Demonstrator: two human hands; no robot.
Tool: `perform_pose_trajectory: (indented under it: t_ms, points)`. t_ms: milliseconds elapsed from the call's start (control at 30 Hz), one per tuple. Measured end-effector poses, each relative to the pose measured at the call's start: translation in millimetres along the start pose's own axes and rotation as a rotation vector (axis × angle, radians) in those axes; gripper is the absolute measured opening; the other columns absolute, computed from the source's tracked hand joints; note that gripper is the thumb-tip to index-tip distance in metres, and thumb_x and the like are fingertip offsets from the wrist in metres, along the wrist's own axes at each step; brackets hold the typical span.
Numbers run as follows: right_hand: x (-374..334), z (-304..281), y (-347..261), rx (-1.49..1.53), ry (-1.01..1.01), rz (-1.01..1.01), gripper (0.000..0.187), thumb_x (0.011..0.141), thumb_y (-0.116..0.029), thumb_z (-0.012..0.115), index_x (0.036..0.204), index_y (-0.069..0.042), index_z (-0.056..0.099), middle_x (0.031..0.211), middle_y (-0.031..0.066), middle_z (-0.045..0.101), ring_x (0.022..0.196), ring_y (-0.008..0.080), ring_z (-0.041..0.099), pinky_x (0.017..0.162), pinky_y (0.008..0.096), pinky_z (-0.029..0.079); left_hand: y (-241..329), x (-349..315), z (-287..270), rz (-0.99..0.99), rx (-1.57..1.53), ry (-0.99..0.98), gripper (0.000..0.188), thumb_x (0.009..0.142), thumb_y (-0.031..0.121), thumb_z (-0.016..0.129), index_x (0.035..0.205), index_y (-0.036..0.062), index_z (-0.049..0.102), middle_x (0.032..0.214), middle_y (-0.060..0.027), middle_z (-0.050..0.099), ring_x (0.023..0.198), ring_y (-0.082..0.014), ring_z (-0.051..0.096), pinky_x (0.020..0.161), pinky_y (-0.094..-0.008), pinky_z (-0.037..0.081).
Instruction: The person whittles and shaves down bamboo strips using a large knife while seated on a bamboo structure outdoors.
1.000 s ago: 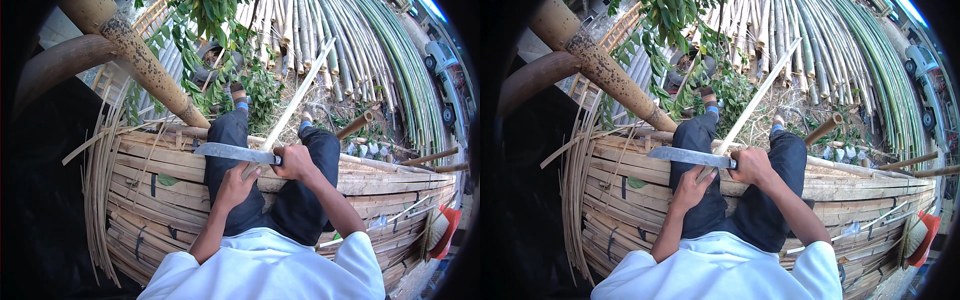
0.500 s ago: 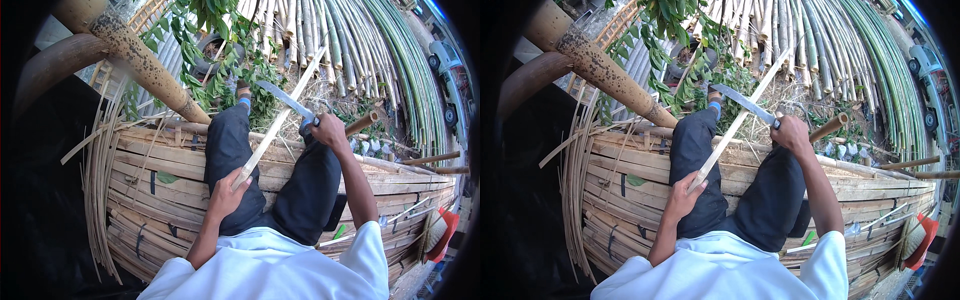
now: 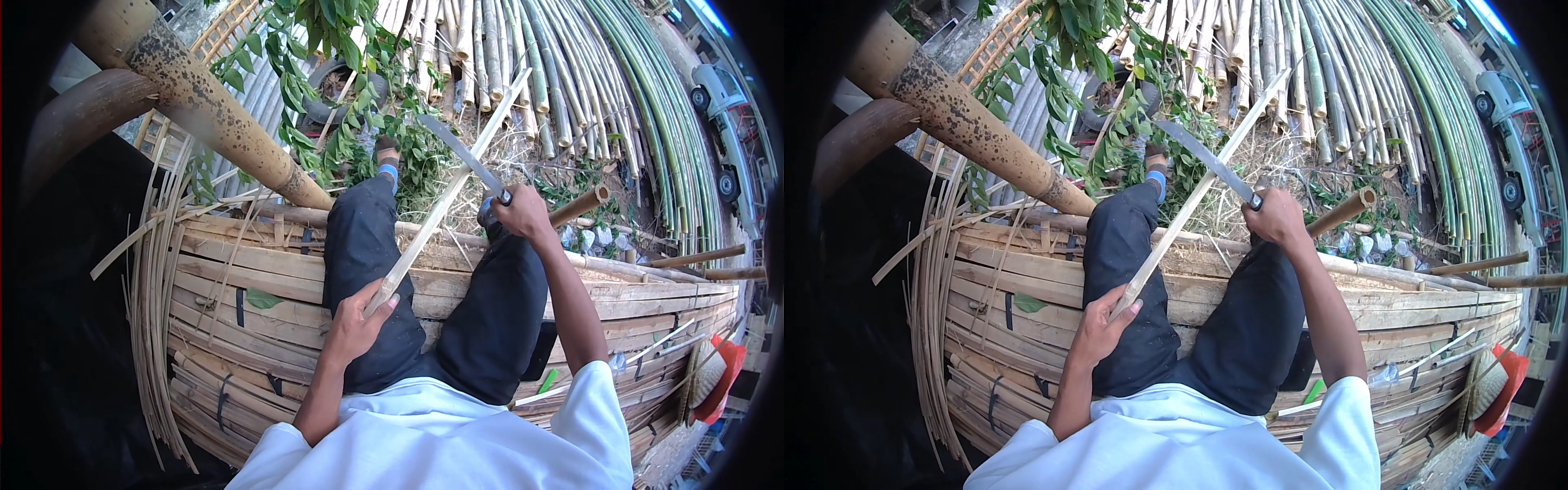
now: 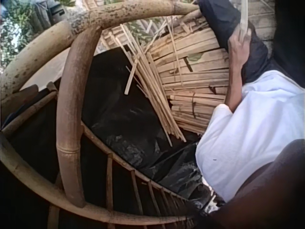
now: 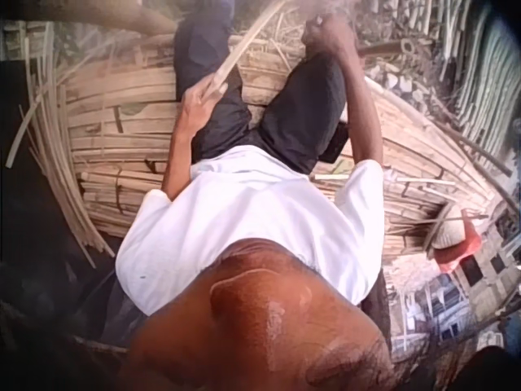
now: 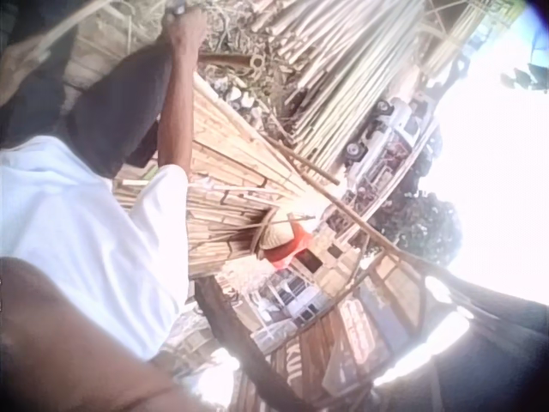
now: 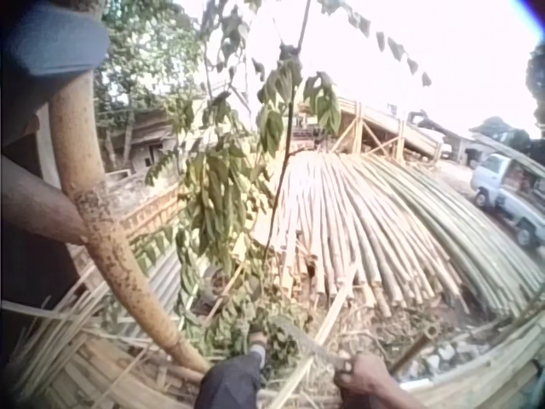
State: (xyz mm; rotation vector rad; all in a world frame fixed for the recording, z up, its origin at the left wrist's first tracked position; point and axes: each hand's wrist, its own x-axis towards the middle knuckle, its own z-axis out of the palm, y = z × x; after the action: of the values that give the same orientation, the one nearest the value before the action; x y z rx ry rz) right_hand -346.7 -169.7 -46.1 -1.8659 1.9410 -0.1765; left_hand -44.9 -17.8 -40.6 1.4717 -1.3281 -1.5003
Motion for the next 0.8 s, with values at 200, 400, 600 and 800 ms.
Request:
perform_pose_trajectory:
  t_ms: [200, 400, 600, 800]
  points:
    - [-31.1, 16.2, -16.7, -0.209, -0.131, -0.441, 0.024, 0.073, -0.03, 0.064, 0.08, -0.008, 0.069, 0.064, 0.0192, 0.063, 0.068, 0.0395, 0.064, 0.071, 0.0461, 0.053, -20.0, -6.1, 3.0, 0.042, -0.019, 0.019, 0.037, 0.092, 0.018, 0.062, 0.12, -0.0058, 0.058, 0.089, -0.0145, 0.067, 0.079, -0.0107, 0.059, 0.075, -0.0284, 0.05]
    - [22.3, -0.5, 20.7, 0.08, 0.085, 0.122, 0.031, 0.078, -0.03, 0.062, 0.077, 0.0, 0.069, 0.071, 0.0238, 0.065, 0.071, 0.0395, 0.066, 0.073, 0.0476, 0.052, -15.8, -4.6, -2.3, 0.015, -0.045, 0.017, 0.038, 0.093, 0.018, 0.063, 0.121, -0.0057, 0.057, 0.082, -0.0015, 0.06, 0.073, -0.0046, 0.047, 0.065, -0.021, 0.043]
    - [9.2, 11.6, 9.4, -0.094, -0.068, -0.265, 0.026, 0.074, -0.03, 0.063, 0.087, -0.008, 0.071, 0.074, 0.0214, 0.065, 0.075, 0.04, 0.065, 0.076, 0.0467, 0.052, -12.8, -7.0, -2.7, 0.001, -0.073, -0.016, 0.036, 0.093, 0.017, 0.062, 0.122, -0.0053, 0.057, 0.083, 0.0002, 0.059, 0.074, -0.0043, 0.046, 0.067, -0.02, 0.042]
    - [53.6, 19.6, 66.7, 0.63, 0.247, 0.377, 0.037, 0.078, -0.031, 0.063, 0.072, 0.005, 0.062, 0.063, 0.0122, 0.062, 0.059, 0.0208, 0.062, 0.058, 0.0355, 0.048, -18.5, -12.8, -3.9, -0.054, -0.162, -0.048, 0.035, 0.092, 0.016, 0.064, 0.12, -0.005, 0.058, 0.087, -0.0017, 0.062, 0.079, -0.005, 0.05, 0.071, -0.0213, 0.044]
